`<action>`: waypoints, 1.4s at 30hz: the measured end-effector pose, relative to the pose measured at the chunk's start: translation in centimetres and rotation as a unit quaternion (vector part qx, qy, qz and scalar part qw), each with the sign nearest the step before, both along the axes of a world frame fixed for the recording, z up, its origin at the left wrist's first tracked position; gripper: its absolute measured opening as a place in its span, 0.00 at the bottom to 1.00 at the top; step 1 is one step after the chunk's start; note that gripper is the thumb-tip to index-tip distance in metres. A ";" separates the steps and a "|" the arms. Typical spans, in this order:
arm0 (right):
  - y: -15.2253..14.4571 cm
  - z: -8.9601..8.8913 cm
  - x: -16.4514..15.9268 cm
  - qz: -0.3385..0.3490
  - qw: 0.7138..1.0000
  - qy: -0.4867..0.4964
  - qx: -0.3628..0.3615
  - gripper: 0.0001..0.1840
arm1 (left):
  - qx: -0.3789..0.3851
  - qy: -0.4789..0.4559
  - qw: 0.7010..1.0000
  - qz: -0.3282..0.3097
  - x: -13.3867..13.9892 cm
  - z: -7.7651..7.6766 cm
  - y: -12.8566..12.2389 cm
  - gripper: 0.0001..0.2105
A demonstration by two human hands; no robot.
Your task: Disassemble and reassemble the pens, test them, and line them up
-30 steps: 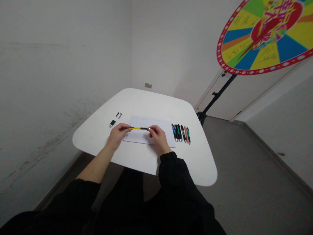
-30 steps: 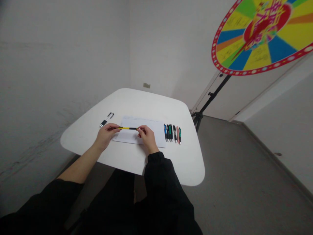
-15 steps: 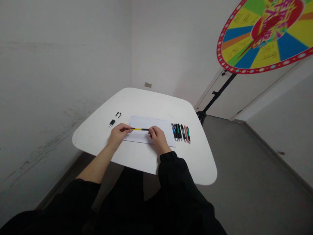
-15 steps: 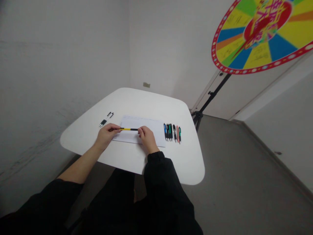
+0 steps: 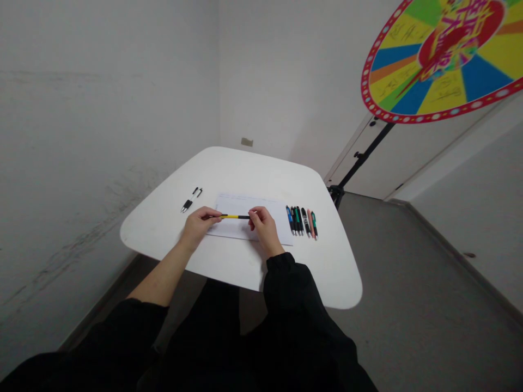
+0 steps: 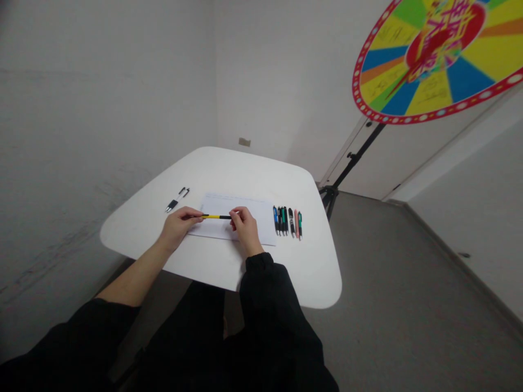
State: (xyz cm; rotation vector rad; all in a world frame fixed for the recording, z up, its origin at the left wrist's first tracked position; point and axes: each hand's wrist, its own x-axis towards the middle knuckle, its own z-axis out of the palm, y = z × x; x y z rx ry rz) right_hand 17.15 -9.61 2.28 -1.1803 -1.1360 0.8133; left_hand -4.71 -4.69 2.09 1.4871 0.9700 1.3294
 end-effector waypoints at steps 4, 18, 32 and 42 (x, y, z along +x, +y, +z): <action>0.2 -0.3 0.0 0.034 0.999 0.042 0.005 0.13 | -0.005 -0.004 1.000 0.019 0.0 -0.2 0.2 0.08; 0.1 -0.7 0.7 0.032 0.994 -0.107 0.007 0.15 | -0.023 -0.002 0.999 0.040 -0.1 0.0 0.2 0.15; 0.1 -1.3 1.0 0.007 0.993 -0.114 0.030 0.32 | -0.023 -0.009 1.000 0.018 0.0 -0.1 0.3 0.15; 0.4 -0.9 1.1 0.021 0.992 -0.099 0.075 0.18 | -0.043 -0.041 0.997 0.040 0.0 -0.8 0.9 0.16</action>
